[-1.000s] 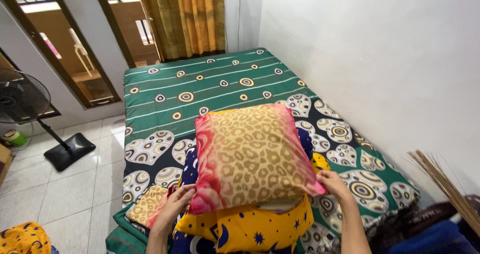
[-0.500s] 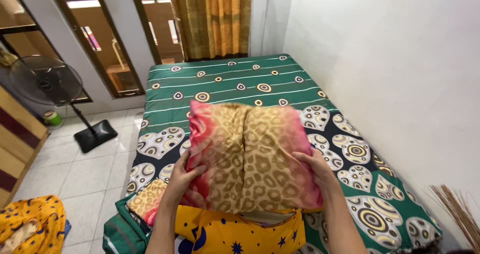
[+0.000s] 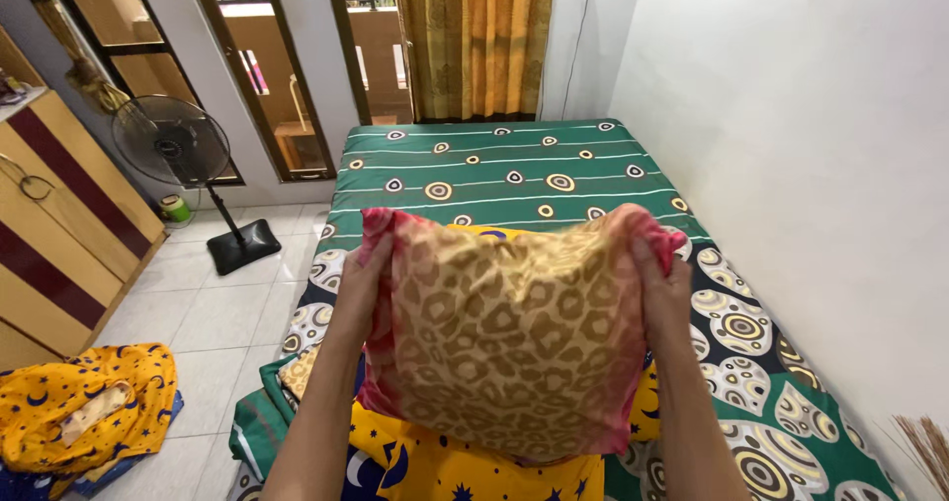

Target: The person puts pillowcases onto several pillows and arranges them on the bed along with bolsters and folded blankets.

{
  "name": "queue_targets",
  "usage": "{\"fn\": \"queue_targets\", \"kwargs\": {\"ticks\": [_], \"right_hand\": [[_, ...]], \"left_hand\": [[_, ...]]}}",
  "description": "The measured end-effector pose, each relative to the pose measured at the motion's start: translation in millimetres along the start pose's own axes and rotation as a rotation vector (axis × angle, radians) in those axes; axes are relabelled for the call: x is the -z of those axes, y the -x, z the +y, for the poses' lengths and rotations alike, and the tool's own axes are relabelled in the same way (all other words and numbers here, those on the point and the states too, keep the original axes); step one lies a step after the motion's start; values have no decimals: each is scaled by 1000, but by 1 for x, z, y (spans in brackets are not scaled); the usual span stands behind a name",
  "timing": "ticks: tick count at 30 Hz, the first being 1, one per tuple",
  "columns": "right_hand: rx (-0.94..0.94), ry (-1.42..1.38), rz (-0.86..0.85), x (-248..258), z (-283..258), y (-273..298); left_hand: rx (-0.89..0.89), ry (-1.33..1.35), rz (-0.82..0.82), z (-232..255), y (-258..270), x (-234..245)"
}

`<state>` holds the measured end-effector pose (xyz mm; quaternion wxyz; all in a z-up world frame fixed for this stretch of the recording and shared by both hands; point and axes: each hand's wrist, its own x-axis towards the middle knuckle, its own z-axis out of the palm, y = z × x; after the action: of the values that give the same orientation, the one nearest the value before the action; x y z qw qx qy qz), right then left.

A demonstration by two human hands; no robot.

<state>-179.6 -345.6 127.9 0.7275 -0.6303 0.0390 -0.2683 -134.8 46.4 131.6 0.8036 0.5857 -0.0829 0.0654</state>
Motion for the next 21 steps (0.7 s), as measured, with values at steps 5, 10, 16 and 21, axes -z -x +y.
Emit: {"fn": "queue_targets", "kwargs": {"ticks": [5,10,16,21], "right_hand": [[152,-53,-75,8,-32,-13],[151,42,-186,15,-54,-11],[133,-177,-186,19,-93,-19],[106,-82,-159,-13,-74,-101]], "left_hand": [[-92,82,103,42,3,0],[-306,14,190,70,-4,16],[-452,-21,100,113,1,19],[-292,-119,153,99,-90,1]]}}
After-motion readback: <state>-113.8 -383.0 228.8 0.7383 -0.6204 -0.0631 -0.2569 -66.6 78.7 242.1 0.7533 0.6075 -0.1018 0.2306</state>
